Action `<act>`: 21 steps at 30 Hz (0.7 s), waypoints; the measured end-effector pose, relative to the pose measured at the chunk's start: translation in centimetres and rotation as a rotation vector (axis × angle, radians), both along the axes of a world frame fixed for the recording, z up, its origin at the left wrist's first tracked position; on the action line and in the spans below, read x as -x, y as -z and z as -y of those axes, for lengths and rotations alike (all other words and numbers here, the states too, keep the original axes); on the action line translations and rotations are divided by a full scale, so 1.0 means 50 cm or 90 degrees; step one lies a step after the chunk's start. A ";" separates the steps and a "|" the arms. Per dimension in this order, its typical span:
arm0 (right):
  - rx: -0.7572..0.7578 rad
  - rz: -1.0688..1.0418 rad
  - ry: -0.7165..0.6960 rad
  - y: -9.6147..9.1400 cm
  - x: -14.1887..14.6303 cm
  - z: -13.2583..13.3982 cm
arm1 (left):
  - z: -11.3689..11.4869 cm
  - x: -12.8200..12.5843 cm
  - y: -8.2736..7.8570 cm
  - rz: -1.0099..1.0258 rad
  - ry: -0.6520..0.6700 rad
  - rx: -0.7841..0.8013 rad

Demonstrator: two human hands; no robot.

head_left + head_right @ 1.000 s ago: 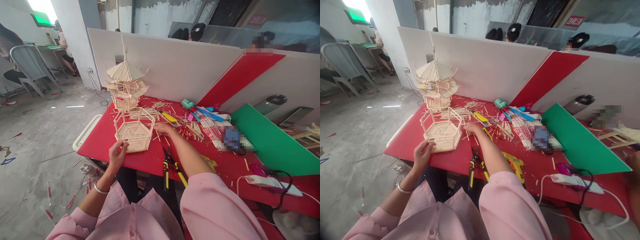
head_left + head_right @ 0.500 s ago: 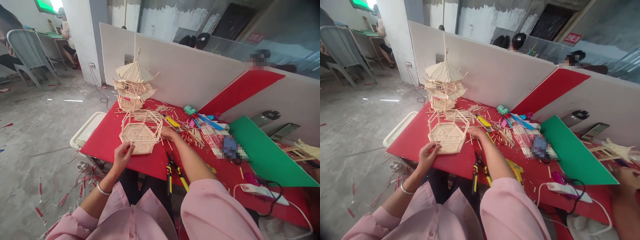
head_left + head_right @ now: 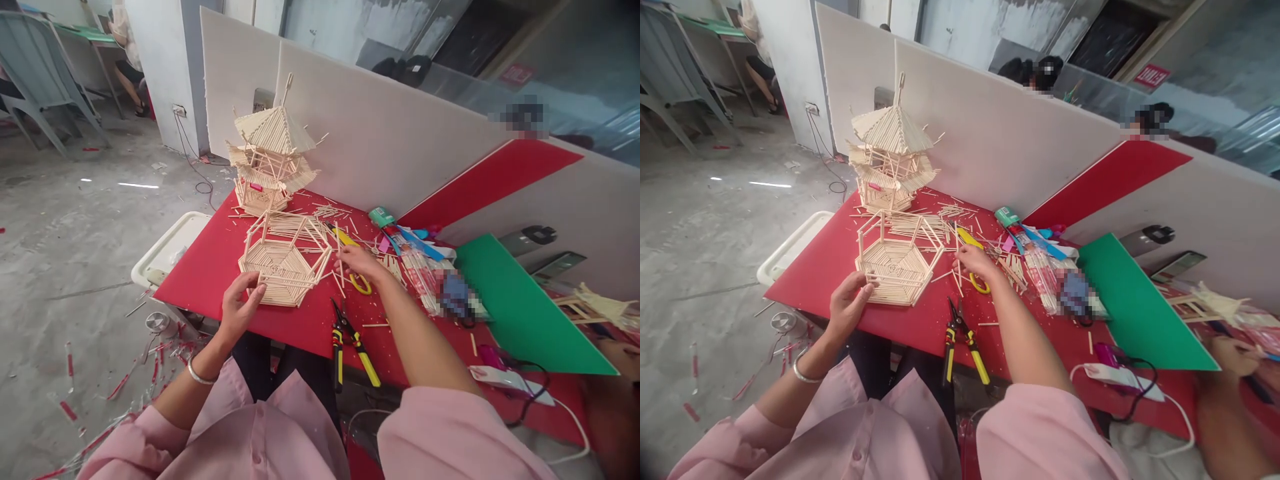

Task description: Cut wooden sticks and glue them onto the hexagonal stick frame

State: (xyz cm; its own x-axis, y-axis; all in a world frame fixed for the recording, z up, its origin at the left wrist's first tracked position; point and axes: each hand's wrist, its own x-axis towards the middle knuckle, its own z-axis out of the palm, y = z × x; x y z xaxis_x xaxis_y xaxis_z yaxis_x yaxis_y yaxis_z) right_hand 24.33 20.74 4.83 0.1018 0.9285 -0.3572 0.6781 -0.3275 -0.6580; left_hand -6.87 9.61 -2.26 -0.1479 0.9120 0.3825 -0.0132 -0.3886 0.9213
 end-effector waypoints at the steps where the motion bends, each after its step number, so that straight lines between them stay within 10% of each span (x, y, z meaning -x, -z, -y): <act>1: -0.024 0.003 0.008 -0.015 -0.013 0.013 | -0.003 0.001 -0.003 0.012 -0.005 -0.004; 11: -0.400 0.105 -0.159 -0.144 0.080 0.219 | -0.010 0.003 -0.065 0.174 0.041 0.061; 21: -0.443 0.075 -0.263 -0.125 0.156 0.227 | -0.043 0.025 -0.068 0.243 -0.069 0.069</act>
